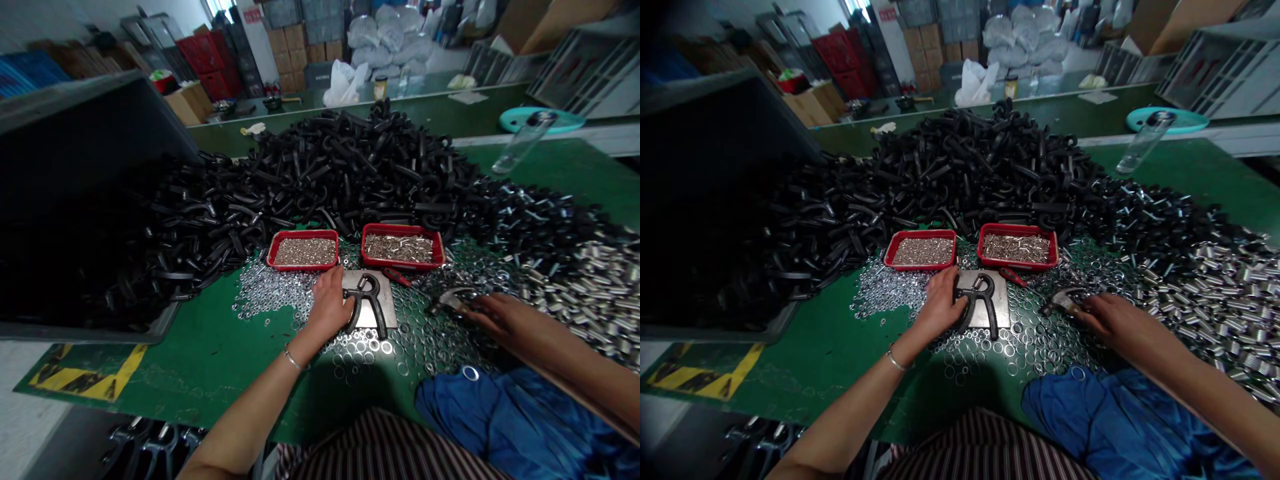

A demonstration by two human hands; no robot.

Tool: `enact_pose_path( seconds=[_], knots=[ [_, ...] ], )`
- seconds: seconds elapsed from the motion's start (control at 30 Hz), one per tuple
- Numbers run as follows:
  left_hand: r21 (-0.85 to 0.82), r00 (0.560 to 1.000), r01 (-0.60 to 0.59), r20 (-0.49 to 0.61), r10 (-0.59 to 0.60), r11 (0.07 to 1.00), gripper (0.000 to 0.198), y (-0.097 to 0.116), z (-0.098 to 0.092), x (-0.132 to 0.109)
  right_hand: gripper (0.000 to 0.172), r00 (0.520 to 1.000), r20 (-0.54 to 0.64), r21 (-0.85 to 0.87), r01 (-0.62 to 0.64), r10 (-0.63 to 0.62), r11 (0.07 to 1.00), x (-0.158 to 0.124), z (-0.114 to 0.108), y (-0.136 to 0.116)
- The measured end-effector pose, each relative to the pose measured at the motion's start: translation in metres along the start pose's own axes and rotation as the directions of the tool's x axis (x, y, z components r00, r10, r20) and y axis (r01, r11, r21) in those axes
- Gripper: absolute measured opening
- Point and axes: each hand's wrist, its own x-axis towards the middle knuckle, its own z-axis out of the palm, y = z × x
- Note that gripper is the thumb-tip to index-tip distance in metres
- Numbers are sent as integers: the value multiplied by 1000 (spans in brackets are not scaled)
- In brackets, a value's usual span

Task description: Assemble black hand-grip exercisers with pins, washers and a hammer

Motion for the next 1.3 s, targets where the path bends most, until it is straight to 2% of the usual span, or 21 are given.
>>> enact_pose_path(
  seconds=[0.03,0.07,0.17,0.3,0.37,0.47,0.57,0.67,0.77,0.87,0.97,1.03,1.23,1.3],
  knots=[
    [53,999,-46,-14,47,998,51,-3,1,1,33,995,-37,-106,90,-94,990,9,-1,-3],
    [72,996,-92,9,92,993,45,-6,3,1,32,985,-25,-171,163,-169,972,19,0,-11],
    [40,980,-181,92,177,983,35,-16,8,-3,32,971,29,-193,238,-237,952,55,21,-53],
    [-1,987,-160,26,160,987,43,-26,11,-9,28,989,-81,-376,82,-121,923,88,59,-105],
    [-20,986,-161,26,162,987,42,-27,10,-11,29,988,-113,-426,50,-107,903,92,68,-114],
    [-13,985,-153,75,153,988,41,-24,9,-10,30,989,-102,-410,52,-102,911,88,66,-109],
    [13,987,-130,93,128,991,45,-18,10,-8,30,984,-141,-250,69,-107,966,84,47,-102],
    [19,990,-120,77,118,993,48,-15,12,-8,29,972,-212,91,126,-104,988,86,30,-109],
    [7,990,-116,78,115,993,47,-14,13,-8,27,990,-115,489,129,-83,863,93,33,-126],
    [7,991,-106,83,105,994,48,-15,14,-8,29,998,-48,731,63,-41,679,100,58,-141],
    [14,993,-88,81,86,996,48,-16,15,-8,34,999,-40,829,15,34,559,105,82,-150],
    [12,993,-81,83,80,997,48,-16,16,-8,36,997,-36,848,-3,63,530,106,91,-152],
    [-4,994,-82,76,83,997,49,-18,16,-8,34,995,-70,827,17,74,562,105,92,-152],
    [-3,993,-79,83,79,997,49,-18,16,-8,30,995,-87,783,33,57,621,103,92,-153]
  ],
)
